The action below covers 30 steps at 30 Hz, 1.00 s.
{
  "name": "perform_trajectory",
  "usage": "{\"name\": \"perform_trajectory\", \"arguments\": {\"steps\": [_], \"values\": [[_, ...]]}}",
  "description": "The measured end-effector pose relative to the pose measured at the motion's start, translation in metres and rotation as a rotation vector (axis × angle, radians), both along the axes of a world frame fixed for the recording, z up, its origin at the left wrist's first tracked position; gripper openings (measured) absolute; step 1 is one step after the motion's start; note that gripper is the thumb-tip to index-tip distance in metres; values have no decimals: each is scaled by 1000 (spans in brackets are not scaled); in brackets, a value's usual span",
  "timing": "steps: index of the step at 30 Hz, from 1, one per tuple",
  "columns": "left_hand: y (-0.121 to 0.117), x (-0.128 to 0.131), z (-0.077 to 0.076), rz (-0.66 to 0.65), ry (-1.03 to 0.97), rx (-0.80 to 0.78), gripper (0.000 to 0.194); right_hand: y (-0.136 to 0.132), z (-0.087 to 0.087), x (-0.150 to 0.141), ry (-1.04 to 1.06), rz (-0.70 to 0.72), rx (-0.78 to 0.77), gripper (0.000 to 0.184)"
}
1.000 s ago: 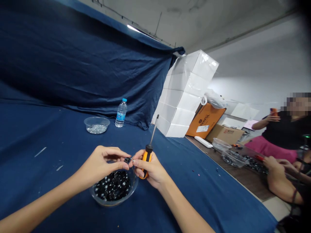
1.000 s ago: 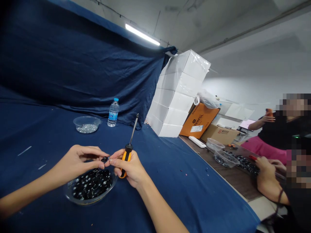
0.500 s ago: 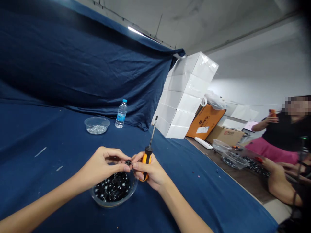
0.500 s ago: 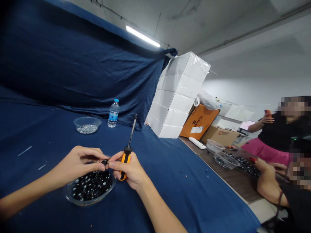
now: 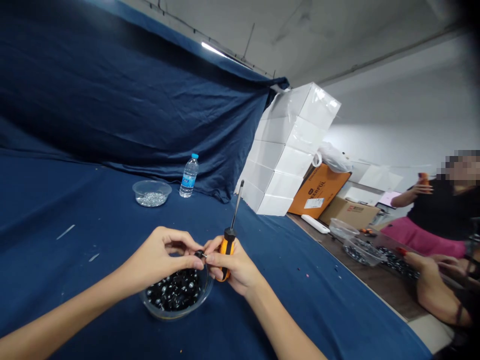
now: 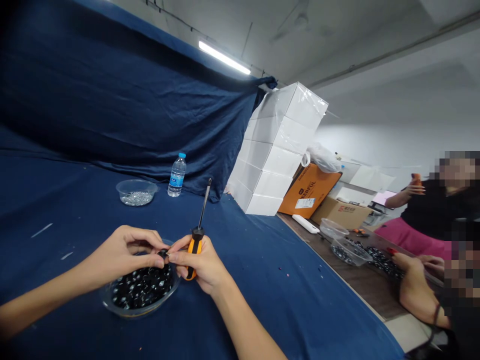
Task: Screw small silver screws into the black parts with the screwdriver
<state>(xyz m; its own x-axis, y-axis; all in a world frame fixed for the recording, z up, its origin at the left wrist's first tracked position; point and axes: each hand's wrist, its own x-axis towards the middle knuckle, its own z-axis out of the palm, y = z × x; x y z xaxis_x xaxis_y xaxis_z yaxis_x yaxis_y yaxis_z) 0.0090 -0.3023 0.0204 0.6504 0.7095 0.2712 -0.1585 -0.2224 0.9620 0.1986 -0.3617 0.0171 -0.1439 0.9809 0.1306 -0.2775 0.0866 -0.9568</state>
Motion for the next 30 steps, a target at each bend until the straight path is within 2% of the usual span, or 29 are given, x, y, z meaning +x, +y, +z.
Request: {"name": "perform_trajectory", "arguments": {"steps": [6,10,18,30], "values": [[2,-1,-1,-94,-6,-39,21,-1,2,0,-30,-2,7,23],[3,-3,-3,-163,5,7,20,-1,4,0,-61,-4,8,24],[-2,-3,0,-126,28,51,23,-1,3,0,-120,-32,23,23],[-6,-3,3,-103,15,32,26,-3,5,-2,-197,-68,13,28]]}}
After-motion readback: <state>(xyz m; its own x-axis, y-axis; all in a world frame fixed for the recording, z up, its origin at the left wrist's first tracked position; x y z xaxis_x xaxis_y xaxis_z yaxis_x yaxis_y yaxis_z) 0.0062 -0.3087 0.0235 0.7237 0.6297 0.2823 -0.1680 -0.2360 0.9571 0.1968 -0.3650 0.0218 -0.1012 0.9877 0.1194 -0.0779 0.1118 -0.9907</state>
